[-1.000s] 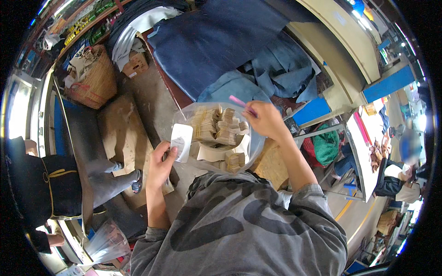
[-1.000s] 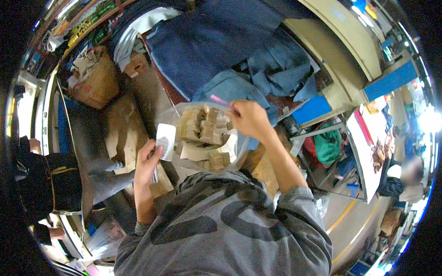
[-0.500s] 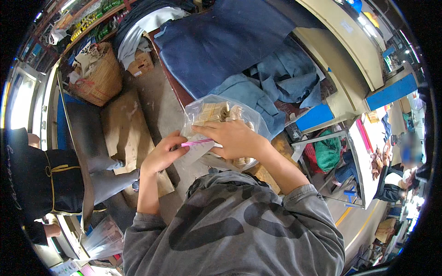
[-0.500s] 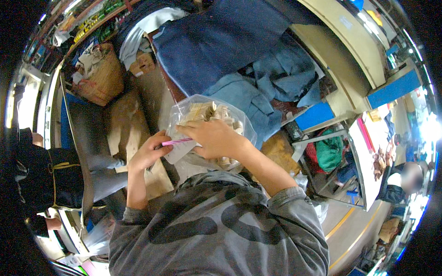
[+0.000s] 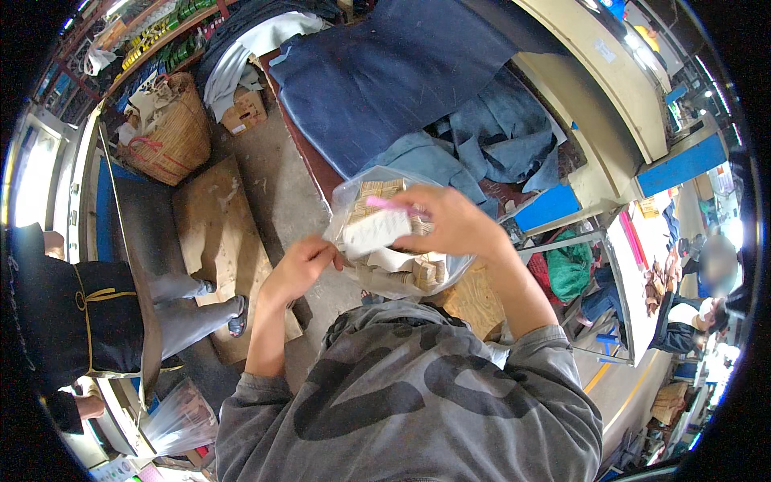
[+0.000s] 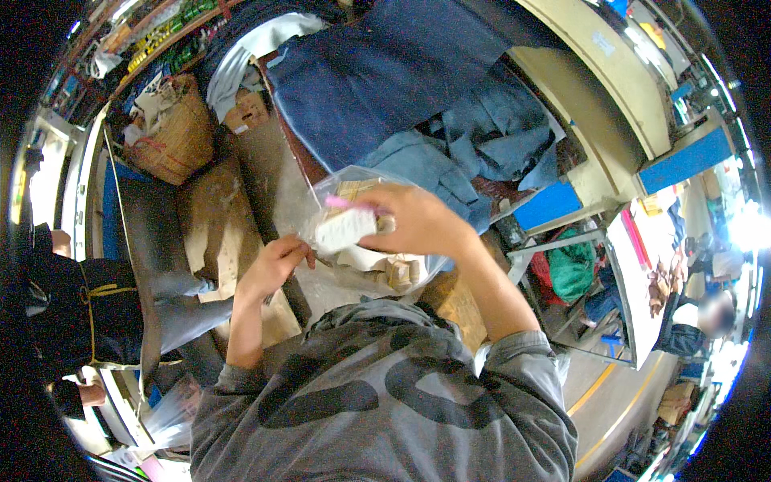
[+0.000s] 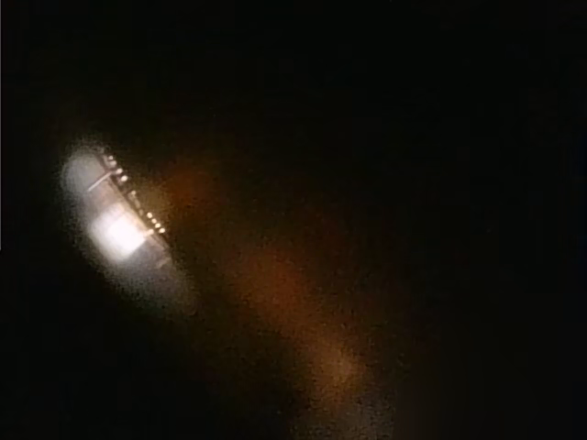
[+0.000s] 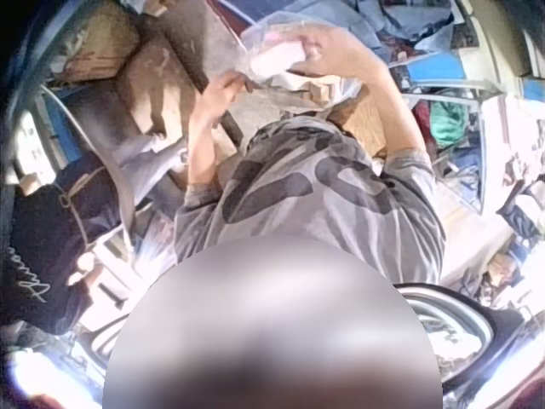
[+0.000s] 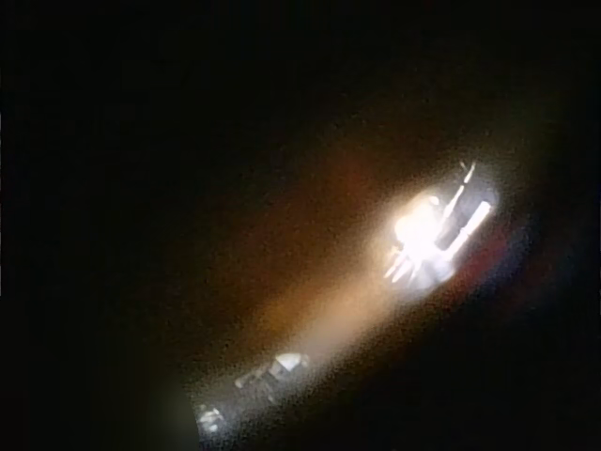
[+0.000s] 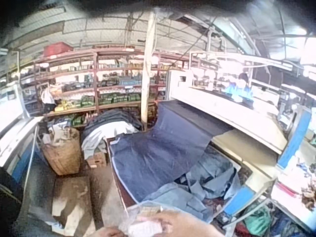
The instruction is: The person picks up small beige rectangular items from a table and places them into a clear plastic bag. They then tie the bag closed using a pink twist tie and continue adding more items to the bag.
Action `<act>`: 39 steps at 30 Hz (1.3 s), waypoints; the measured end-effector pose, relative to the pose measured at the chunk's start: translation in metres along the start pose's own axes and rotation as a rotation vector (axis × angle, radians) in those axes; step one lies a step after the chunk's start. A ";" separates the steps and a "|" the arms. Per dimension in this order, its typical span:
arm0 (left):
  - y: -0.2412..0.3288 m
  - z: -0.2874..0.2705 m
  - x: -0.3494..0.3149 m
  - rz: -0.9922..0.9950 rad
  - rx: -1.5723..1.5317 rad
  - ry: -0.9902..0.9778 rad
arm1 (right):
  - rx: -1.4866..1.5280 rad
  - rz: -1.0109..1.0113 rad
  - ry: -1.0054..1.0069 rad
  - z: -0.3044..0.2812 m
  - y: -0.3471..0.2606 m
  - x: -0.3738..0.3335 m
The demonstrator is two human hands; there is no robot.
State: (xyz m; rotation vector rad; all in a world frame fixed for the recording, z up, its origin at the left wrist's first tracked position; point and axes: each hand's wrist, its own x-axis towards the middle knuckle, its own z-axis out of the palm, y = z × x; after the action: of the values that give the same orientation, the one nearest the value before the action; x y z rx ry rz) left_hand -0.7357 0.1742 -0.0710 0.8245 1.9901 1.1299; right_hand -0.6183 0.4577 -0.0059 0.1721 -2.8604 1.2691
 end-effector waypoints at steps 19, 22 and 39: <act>0.042 0.029 0.069 -0.055 0.399 0.278 | -0.361 0.250 0.041 -0.018 0.018 0.006; 0.050 0.027 0.074 -0.105 0.401 0.295 | -0.409 0.237 0.105 -0.021 0.021 0.002; 0.009 0.032 0.105 -0.181 -0.008 0.234 | -0.330 0.262 0.082 -0.031 0.016 -0.005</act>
State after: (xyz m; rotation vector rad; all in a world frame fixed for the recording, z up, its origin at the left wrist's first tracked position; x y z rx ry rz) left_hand -0.7669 0.2755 -0.1023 0.5135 2.1997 1.1703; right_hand -0.6165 0.4915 0.0028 -0.2587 -3.0374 0.7836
